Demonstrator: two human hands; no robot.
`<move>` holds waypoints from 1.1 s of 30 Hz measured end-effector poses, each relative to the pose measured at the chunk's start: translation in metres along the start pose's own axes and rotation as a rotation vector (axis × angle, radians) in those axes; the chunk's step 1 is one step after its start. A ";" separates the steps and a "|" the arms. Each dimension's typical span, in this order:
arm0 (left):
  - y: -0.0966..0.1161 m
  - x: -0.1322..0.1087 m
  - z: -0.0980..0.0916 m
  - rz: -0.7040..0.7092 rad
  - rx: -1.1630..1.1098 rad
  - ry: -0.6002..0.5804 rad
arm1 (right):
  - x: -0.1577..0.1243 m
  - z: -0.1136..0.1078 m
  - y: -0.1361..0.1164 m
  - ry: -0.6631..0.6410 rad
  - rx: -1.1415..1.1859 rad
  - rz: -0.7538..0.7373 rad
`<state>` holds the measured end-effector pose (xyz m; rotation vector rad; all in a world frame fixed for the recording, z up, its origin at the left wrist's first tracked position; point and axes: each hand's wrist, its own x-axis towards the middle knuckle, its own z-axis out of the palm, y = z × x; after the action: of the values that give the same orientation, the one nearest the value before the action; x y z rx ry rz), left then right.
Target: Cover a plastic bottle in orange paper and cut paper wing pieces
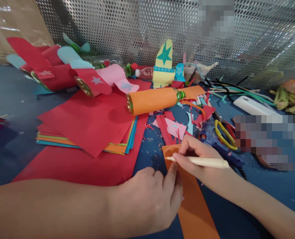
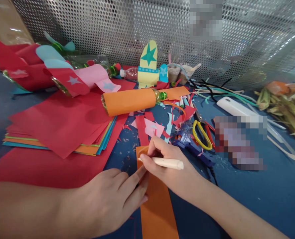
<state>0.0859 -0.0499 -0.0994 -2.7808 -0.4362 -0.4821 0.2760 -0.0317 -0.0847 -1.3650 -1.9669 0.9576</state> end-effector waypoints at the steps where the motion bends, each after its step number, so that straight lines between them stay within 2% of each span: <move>1: 0.000 0.000 0.000 0.000 0.000 -0.004 | 0.000 0.000 -0.001 -0.009 -0.010 0.004; 10: 0.001 -0.001 0.000 0.000 0.005 -0.004 | -0.001 0.000 0.000 -0.036 -0.022 0.003; 15: 0.001 0.000 0.001 -0.003 0.004 -0.020 | -0.001 -0.009 -0.008 0.140 -0.045 0.048; 19: 0.001 0.000 0.001 0.003 0.009 0.001 | 0.004 -0.021 -0.013 0.254 -0.181 0.080; 24: 0.000 0.002 0.000 -0.007 0.015 0.025 | 0.005 -0.026 -0.013 0.196 -0.330 0.101; 33: 0.000 0.002 0.000 0.003 0.008 0.017 | 0.002 -0.025 -0.003 0.174 -0.335 0.059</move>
<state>0.0873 -0.0498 -0.0986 -2.7674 -0.4294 -0.5027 0.2925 -0.0242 -0.0676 -1.6357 -2.0242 0.5263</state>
